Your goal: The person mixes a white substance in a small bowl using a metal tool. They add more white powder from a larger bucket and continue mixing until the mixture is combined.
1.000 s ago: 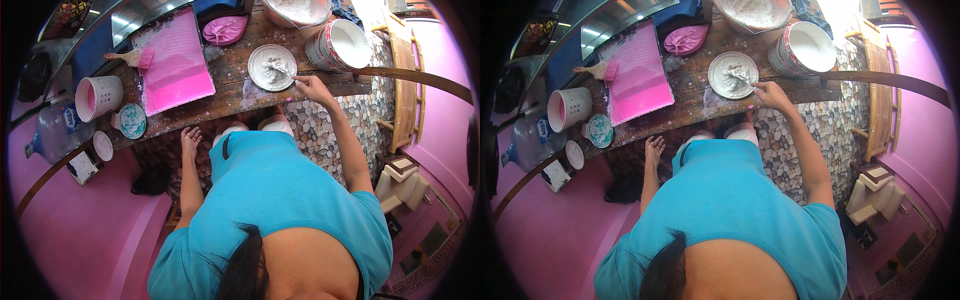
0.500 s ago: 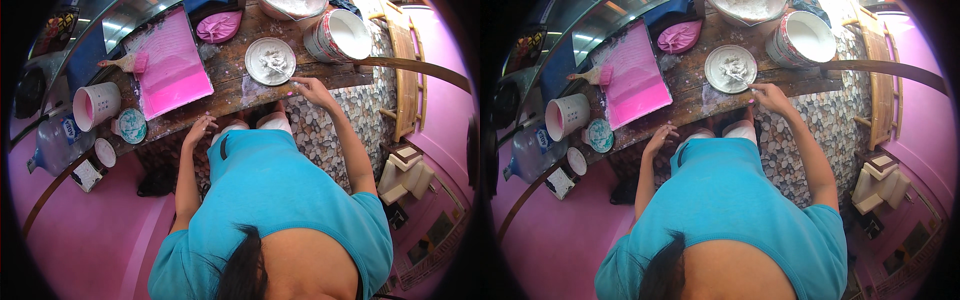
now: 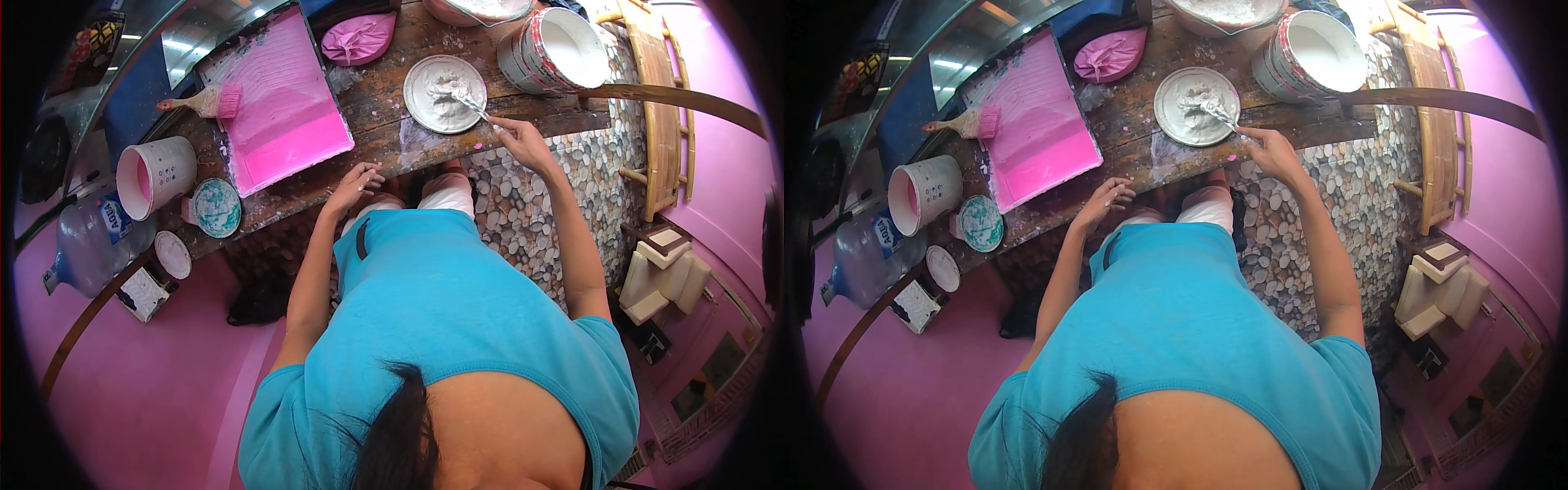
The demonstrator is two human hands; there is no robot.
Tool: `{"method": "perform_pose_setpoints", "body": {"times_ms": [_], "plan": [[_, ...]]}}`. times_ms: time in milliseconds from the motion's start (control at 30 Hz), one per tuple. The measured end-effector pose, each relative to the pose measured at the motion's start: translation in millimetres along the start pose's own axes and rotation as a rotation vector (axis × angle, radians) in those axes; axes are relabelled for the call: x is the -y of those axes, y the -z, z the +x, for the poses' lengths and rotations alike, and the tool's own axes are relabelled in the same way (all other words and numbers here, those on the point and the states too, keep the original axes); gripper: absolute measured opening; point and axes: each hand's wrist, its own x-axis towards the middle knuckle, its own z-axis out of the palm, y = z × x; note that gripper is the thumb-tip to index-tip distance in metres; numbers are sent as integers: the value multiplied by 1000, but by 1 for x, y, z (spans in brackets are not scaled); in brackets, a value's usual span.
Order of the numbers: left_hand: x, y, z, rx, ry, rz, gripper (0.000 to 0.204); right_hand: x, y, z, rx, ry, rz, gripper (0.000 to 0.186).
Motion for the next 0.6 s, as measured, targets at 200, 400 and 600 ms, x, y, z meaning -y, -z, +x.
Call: {"method": "perform_pose_setpoints", "body": {"times_ms": [200, 400, 600], "plan": [[-24, -18, 9, -15, -34, -74, 36, -17, -28, 15, -103, 163, -65, 35], [-35, -30, 43, -121, -116, -140, 44, -8, 7, 10, 135, 51, 438, 34], [-54, -40, 74, -290, -222, -313, 44, -14, 35, 26, 175, 7, 344, 32]]}}
